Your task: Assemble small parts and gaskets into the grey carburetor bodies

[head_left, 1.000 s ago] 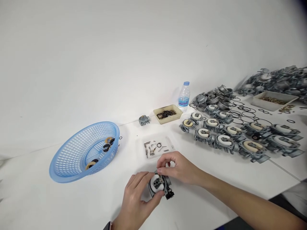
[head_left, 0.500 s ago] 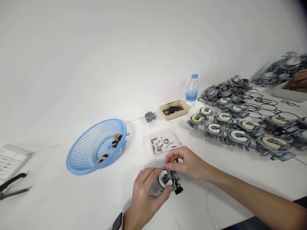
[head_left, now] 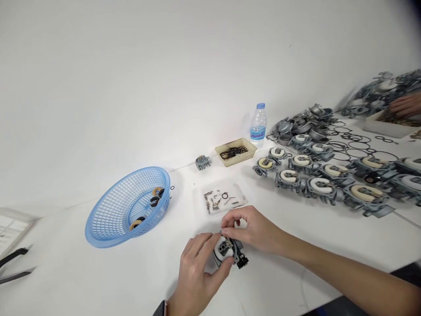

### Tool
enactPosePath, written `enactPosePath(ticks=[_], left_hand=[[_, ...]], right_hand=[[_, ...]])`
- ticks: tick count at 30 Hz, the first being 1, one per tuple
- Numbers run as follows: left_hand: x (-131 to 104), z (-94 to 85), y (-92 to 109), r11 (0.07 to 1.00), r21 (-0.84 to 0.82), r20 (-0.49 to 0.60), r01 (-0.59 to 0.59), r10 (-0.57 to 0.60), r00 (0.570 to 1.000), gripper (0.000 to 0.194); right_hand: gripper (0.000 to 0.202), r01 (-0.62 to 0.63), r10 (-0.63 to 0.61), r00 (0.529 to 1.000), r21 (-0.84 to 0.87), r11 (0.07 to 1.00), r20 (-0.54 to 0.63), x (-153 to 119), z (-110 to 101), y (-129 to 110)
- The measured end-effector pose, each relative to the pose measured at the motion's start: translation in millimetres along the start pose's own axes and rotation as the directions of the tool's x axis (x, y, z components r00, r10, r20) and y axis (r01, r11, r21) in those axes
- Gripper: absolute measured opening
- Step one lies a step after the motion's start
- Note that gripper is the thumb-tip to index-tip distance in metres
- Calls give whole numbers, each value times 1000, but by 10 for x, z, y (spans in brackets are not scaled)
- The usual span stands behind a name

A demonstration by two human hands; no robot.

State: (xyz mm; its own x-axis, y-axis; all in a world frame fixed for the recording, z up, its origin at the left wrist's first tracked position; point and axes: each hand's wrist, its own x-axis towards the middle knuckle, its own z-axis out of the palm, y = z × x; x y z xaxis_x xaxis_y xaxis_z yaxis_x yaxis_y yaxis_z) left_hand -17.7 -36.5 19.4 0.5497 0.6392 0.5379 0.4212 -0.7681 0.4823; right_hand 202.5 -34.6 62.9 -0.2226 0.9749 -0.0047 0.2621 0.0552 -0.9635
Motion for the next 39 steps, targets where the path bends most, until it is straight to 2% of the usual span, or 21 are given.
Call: enactPosePath(ticks=[4, 11, 18, 22, 24, 28, 33, 39], left_hand=[[22, -15, 10, 1000, 2, 26, 0, 0, 1000, 30], [21, -7, 6, 1000, 16, 7, -9, 9, 1000, 29], [-4, 15, -6, 1000, 23, 10, 12, -12, 1000, 32], [-18, 27, -27, 1000, 26, 1, 13, -13, 1000, 36], [-23, 25, -33, 1000, 13, 21, 17, -17, 1000, 37], [-32, 15, -34, 1000, -3, 49, 22, -21, 999, 39], [-35, 12, -20, 1000, 7, 29, 22, -23, 999, 38], [52, 27, 85, 997, 46, -26, 67, -66, 997, 27]], right_hand=[[11, 1, 0, 999, -17, 1000, 35, -1, 4, -13], [21, -39, 44, 991, -40, 998, 123, 20, -71, 59], [28, -43, 50, 973, -35, 998, 226, 32, -171, 15], [41, -45, 63, 956, -71, 996, 287, 22, -232, 0], [44, -25, 55, 954, -102, 994, 296, 10, -251, -6], [38, 25, 19, 960, -150, 988, 280, -2, -259, -51], [34, 36, 15, 959, -173, 984, 284, 1, -265, -123], [35, 74, -6, 946, -201, 977, 323, -8, -318, -118]])
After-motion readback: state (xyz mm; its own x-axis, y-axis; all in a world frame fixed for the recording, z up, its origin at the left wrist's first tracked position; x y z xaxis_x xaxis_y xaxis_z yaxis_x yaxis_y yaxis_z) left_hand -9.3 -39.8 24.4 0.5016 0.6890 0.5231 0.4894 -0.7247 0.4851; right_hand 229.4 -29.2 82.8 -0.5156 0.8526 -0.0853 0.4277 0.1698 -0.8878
